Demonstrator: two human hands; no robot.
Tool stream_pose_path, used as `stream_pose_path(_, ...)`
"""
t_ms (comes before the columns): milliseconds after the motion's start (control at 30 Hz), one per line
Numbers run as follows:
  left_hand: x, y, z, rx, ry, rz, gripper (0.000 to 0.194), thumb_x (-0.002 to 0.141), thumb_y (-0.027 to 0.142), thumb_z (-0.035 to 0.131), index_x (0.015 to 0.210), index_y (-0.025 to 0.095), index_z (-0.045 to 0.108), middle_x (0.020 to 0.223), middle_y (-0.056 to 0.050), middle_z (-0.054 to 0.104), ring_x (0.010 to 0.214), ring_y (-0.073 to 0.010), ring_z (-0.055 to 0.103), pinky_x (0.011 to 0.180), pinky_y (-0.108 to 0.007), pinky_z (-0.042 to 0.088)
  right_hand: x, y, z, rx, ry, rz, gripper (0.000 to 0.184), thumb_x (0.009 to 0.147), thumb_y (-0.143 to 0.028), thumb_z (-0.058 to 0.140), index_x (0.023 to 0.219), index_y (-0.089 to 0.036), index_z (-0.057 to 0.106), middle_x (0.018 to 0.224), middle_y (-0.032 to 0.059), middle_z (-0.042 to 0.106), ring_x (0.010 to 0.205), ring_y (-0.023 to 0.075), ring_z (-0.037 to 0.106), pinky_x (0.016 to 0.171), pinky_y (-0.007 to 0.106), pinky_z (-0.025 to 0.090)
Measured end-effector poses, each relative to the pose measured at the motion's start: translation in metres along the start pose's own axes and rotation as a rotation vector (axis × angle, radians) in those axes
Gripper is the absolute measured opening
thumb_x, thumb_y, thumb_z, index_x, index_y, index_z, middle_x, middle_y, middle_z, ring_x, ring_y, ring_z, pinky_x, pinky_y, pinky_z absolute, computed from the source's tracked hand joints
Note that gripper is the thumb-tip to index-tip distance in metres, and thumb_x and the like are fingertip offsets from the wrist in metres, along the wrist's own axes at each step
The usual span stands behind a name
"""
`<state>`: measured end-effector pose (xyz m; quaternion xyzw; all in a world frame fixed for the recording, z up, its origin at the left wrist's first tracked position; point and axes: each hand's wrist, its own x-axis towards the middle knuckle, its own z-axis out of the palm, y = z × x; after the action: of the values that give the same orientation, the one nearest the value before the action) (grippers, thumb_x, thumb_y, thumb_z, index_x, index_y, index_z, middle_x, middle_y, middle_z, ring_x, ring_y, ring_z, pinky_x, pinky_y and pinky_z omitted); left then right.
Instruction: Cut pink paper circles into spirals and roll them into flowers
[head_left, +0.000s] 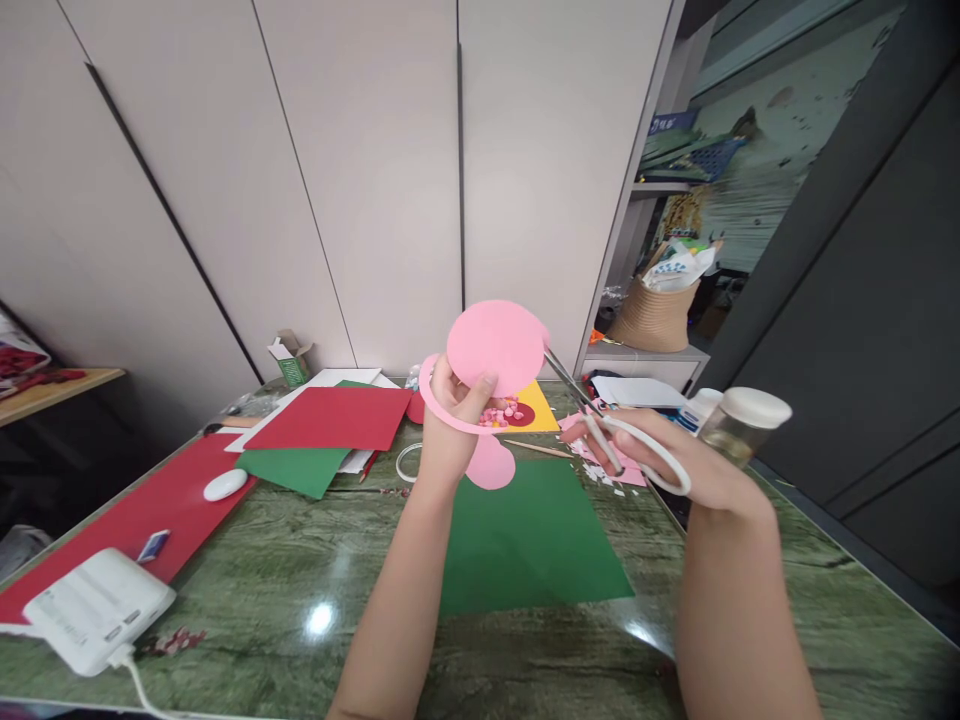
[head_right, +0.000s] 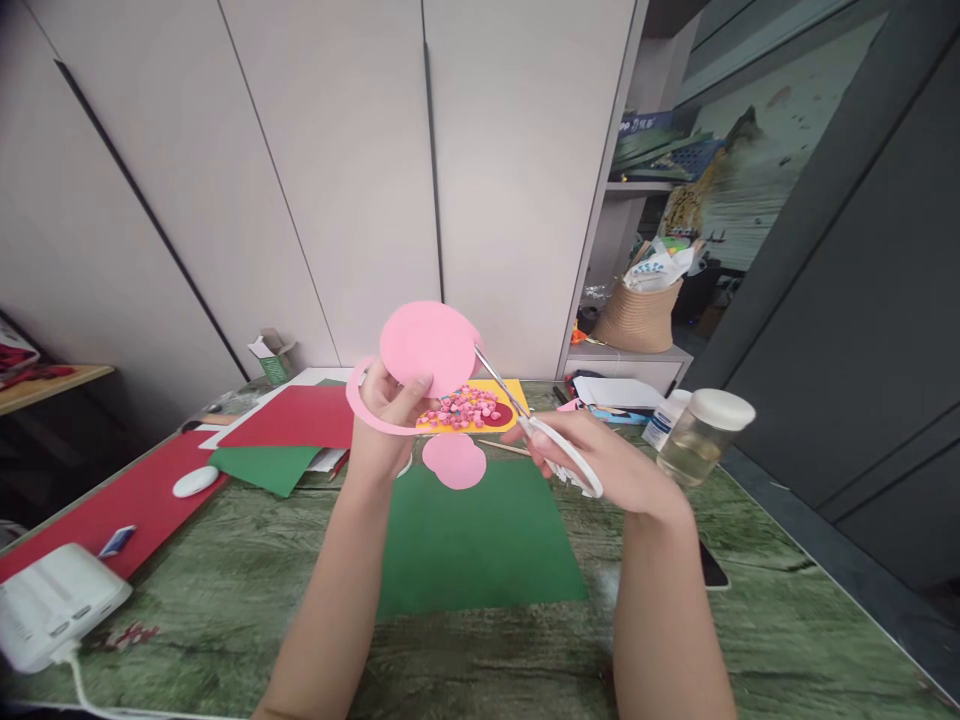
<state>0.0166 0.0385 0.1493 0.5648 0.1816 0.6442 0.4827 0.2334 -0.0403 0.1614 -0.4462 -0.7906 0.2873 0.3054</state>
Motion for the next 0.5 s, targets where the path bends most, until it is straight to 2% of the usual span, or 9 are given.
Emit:
stream_pose_path(200,-0.0039,0.0038,0.0034,0.066,-0.035,-0.038,0.035,0.075,0.034,0.066,0.103,0.02,0.051,0.101,-0.007,0.057,0.074,-0.0128,0.062,0.053,-0.019,0.054,0.0038,-0.004,0.0013,0.014,0.023,-0.034,0.056,0.09,-0.057,0.033,0.107,-0.013,0.062,0.07,0.004,0.056,0.064,0.0161,0.052,0.062,0.028,0.042)
stream_pose_path(367,-0.0081,0.0067,0.0035,0.122,-0.082,-0.048,0.032,0.078,0.034,0.063,0.105,0.02,0.05,0.096,-0.005,0.056,0.059,-0.0073,0.058,0.054,-0.021,0.054,0.0037,-0.0014,0.0017,0.017,0.046,-0.052,0.054,0.091,-0.055,0.031,0.109,-0.013,0.06,0.069,0.0032,0.054,0.064,0.0157,0.05,0.062,0.029,0.041)
stream_pose_path(500,-0.0101,0.0086,0.0034,0.128,-0.101,-0.064,0.028,0.08,0.034,0.061,0.101,0.02,0.049,0.092,-0.004,0.054,0.059,-0.007,0.058,0.053,-0.021,0.053,0.0027,-0.0008,0.0017,0.015,0.045,-0.047,0.052,0.091,-0.054,0.032,0.108,-0.013,0.059,0.069,0.0031,0.054,0.064,0.0158,0.05,0.063,0.029,0.041)
